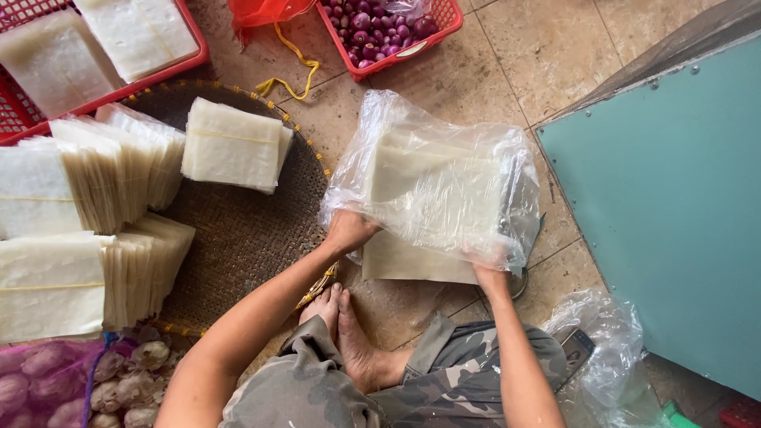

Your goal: The person is cutting large stacks of rice paper into smaller rectangular portions using scissors and then stacking the finished pieces.

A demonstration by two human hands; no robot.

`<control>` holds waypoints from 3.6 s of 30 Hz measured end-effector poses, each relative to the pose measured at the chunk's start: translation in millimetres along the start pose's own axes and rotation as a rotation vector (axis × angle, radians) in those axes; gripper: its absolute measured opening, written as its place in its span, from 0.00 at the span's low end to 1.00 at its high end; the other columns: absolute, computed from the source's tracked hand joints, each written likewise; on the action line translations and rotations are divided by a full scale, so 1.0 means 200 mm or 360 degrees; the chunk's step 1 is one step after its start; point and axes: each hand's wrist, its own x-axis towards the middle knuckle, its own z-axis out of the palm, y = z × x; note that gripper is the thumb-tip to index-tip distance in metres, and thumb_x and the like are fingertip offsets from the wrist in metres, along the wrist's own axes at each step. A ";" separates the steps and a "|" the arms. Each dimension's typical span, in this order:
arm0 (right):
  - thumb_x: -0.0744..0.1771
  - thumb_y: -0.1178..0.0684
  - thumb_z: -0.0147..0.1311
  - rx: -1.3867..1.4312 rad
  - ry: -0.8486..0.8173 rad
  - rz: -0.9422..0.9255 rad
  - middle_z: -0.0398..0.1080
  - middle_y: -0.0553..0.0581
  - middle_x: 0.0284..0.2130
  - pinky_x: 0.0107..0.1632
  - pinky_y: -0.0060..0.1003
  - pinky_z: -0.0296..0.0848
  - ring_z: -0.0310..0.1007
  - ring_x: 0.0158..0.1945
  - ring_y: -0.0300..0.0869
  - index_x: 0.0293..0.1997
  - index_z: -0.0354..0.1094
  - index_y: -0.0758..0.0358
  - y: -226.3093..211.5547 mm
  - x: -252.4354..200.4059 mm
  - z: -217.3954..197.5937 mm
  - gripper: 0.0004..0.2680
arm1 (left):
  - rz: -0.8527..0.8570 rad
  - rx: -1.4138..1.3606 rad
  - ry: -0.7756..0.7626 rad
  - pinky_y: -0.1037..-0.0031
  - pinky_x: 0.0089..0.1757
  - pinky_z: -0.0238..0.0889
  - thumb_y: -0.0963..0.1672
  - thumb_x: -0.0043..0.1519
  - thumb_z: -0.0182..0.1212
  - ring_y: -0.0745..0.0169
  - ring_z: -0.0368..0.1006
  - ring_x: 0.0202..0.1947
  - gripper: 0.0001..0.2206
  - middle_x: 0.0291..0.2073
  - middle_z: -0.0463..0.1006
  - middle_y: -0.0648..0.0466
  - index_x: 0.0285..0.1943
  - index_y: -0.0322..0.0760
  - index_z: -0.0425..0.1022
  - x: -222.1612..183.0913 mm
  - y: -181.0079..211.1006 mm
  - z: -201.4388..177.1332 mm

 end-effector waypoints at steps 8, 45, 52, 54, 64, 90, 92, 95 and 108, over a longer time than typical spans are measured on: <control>0.67 0.39 0.59 0.0435 -0.0049 0.0141 0.61 0.67 0.67 0.75 0.51 0.52 0.55 0.73 0.54 0.71 0.57 0.68 0.08 0.05 0.05 0.28 | -0.0175 -0.0322 -0.0002 0.53 0.58 0.65 0.59 0.51 0.69 0.38 0.74 0.59 0.35 0.52 0.81 0.37 0.57 0.28 0.79 0.12 -0.04 0.06; 0.60 0.44 0.54 0.2354 -0.0775 0.0992 0.65 0.70 0.61 0.63 0.52 0.59 0.63 0.60 0.57 0.67 0.59 0.70 -0.25 -0.60 -0.06 0.29 | -0.0659 -0.1662 -0.0318 0.60 0.44 0.73 0.32 0.49 0.67 0.41 0.77 0.41 0.24 0.46 0.80 0.34 0.58 0.16 0.74 -0.59 -0.52 -0.28; 0.62 0.30 0.57 0.2314 -0.0706 0.0708 0.76 0.63 0.49 0.58 0.60 0.74 0.77 0.50 0.53 0.58 0.70 0.57 -0.13 -0.44 0.09 0.25 | 0.0016 -0.1773 -0.0338 0.43 0.40 0.79 0.28 0.33 0.80 0.37 0.82 0.37 0.33 0.36 0.83 0.32 0.53 0.18 0.75 -0.50 -0.88 -0.32; 0.55 0.14 0.44 0.2636 -0.0862 0.0316 0.66 0.72 0.62 0.65 0.68 0.59 0.67 0.62 0.64 0.72 0.55 0.62 -0.24 -0.44 -0.02 0.46 | 0.0018 -0.1684 -0.0381 0.44 0.42 0.77 0.29 0.34 0.81 0.38 0.81 0.39 0.34 0.38 0.83 0.32 0.54 0.19 0.75 -0.52 -0.92 -0.30; 0.62 0.27 0.44 0.2464 -0.0669 -0.0179 0.70 0.66 0.50 0.62 0.59 0.67 0.70 0.53 0.54 0.60 0.62 0.63 -0.84 -0.12 -0.44 0.30 | 0.0172 -0.1238 -0.0493 0.46 0.52 0.69 0.35 0.36 0.84 0.41 0.74 0.51 0.39 0.50 0.80 0.34 0.61 0.23 0.74 -0.52 -0.66 -0.48; 0.70 0.45 0.61 0.1640 0.0629 -0.0156 0.73 0.61 0.43 0.53 0.42 0.77 0.75 0.47 0.42 0.59 0.65 0.72 -1.23 0.70 -0.91 0.19 | 0.0416 -0.0831 -0.0561 0.69 0.34 0.70 0.42 0.37 0.80 0.56 0.74 0.34 0.33 0.35 0.80 0.48 0.57 0.40 0.78 -0.47 -0.14 -0.57; 0.68 0.41 0.62 0.1469 0.0443 0.0140 0.74 0.57 0.40 0.44 0.41 0.78 0.76 0.42 0.41 0.56 0.67 0.65 -0.91 0.62 -0.77 0.18 | 0.0462 -0.0782 -0.0556 0.69 0.40 0.69 0.43 0.38 0.82 0.61 0.72 0.41 0.36 0.41 0.80 0.52 0.61 0.42 0.77 -0.52 -0.16 -0.56; 0.68 0.38 0.62 0.1312 0.0208 0.0517 0.75 0.55 0.38 0.35 0.42 0.79 0.78 0.37 0.42 0.54 0.70 0.57 -0.52 0.49 -0.59 0.16 | 0.0498 -0.0795 -0.0537 0.69 0.46 0.67 0.42 0.38 0.82 0.64 0.70 0.47 0.40 0.49 0.81 0.54 0.66 0.43 0.76 -0.60 -0.19 -0.56; 0.74 0.34 0.48 0.0862 0.0885 0.0504 0.74 0.49 0.20 0.29 0.27 0.71 0.74 0.21 0.38 0.28 0.69 0.47 -0.25 -0.27 -0.44 0.18 | 0.0505 -0.1037 -0.0427 0.69 0.43 0.66 0.40 0.37 0.82 0.65 0.69 0.45 0.41 0.49 0.82 0.54 0.67 0.42 0.76 -0.72 -0.36 -0.54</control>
